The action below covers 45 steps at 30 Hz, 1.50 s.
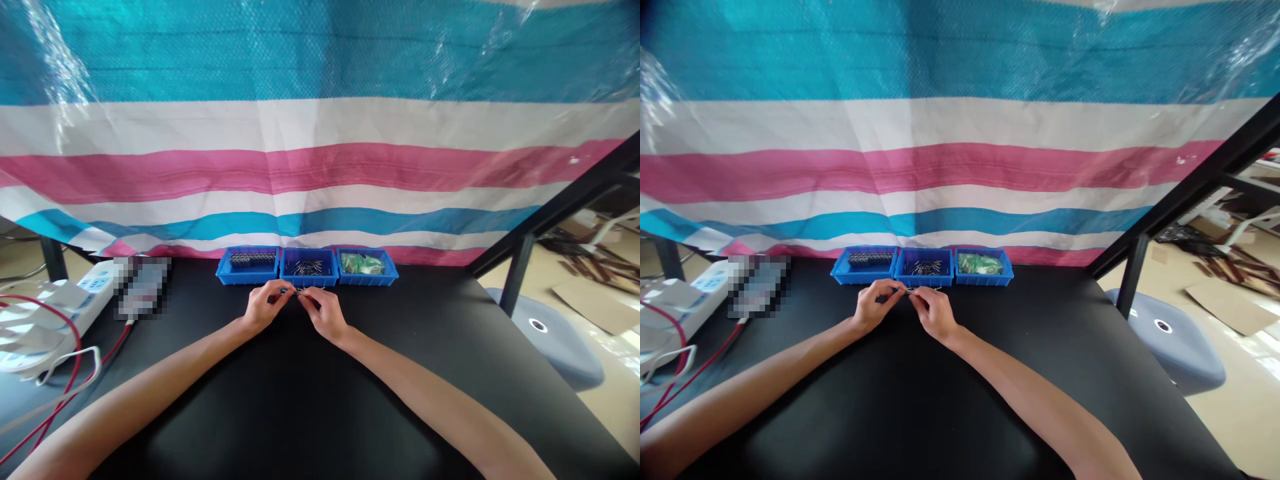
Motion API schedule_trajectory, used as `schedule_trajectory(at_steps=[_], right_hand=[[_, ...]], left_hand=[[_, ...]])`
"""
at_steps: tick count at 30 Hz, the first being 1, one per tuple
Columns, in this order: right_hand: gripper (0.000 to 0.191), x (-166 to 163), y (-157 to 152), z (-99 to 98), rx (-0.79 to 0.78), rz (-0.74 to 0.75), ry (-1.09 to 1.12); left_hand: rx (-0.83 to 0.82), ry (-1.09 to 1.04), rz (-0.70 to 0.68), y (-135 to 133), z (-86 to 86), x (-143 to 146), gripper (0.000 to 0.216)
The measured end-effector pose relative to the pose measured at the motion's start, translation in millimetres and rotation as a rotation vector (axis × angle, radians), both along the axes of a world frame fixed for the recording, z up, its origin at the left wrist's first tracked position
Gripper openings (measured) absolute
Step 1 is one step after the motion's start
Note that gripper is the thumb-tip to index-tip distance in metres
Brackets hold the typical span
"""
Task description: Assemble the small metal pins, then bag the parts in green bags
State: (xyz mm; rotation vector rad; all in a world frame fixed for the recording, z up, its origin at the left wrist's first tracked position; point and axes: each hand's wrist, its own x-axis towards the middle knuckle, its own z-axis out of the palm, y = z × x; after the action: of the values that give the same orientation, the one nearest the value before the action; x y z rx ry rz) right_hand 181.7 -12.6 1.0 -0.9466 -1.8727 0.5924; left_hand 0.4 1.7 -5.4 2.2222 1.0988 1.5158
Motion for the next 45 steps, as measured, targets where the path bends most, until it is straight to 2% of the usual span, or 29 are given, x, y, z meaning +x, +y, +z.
schedule_trajectory(at_steps=[45], right_hand=[[0.016,-1.6,-1.1,1.1,0.011,-0.051,0.016]], left_hand=[[-0.009,0.075,-0.008,2.4,0.9,-0.4,0.010]])
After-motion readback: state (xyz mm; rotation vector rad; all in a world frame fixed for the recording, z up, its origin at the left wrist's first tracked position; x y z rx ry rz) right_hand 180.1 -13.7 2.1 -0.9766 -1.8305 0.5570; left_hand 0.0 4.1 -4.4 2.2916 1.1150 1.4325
